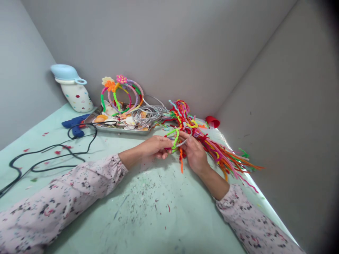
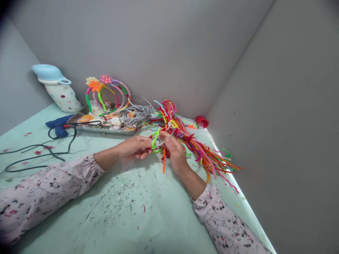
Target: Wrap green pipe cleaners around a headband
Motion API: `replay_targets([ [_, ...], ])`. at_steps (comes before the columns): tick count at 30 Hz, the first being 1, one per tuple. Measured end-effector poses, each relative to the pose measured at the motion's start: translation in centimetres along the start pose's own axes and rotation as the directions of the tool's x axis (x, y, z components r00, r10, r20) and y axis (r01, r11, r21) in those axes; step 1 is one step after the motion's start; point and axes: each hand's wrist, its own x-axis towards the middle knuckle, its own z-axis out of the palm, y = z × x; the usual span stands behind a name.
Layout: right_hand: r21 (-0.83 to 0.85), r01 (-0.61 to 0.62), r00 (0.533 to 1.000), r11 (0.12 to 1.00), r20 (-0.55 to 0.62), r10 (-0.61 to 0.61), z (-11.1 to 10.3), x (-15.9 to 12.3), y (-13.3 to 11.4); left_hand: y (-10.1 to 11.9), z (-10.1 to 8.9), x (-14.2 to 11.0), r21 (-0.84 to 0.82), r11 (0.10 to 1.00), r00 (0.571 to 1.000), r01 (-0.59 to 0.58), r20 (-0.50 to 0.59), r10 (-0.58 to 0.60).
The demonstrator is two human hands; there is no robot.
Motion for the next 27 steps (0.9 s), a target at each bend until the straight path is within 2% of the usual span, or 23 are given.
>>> replay_targets([
  [4,0.044,0.054,0.998,0.998,0.021,-0.055,0.2,-0.2,-0.2,0.0,-0.2,0.1,0.020,0.999,0.998,0.035,0.049,-0.036],
  [10,0.143,-0.075,0.997,0.987,-0.026,0.079,-0.5,0.4,0.4,-0.7,-0.7,0.4,0.025,0.999,0.998,0.036,0.051,-0.038],
  [14,0.135,-0.089,0.993,0.987,-0.063,0.098,-0.6,0.6,0.3,-0.9,-0.7,0.4,0.011,0.999,0.998,0.044,0.053,-0.044],
  [19,0.164,-0.087,0.991,0.983,-0.091,0.103,-0.4,0.6,0.3,-1.0,-0.7,0.5,0.017,0.999,0.999,0.031,0.039,-0.032],
  [27,0.200,-0.067,0.990,0.978,-0.105,0.089,-0.2,0.7,0.3,-1.1,-0.3,0.6,0.119,0.993,0.999,0.009,-0.041,-0.004],
])
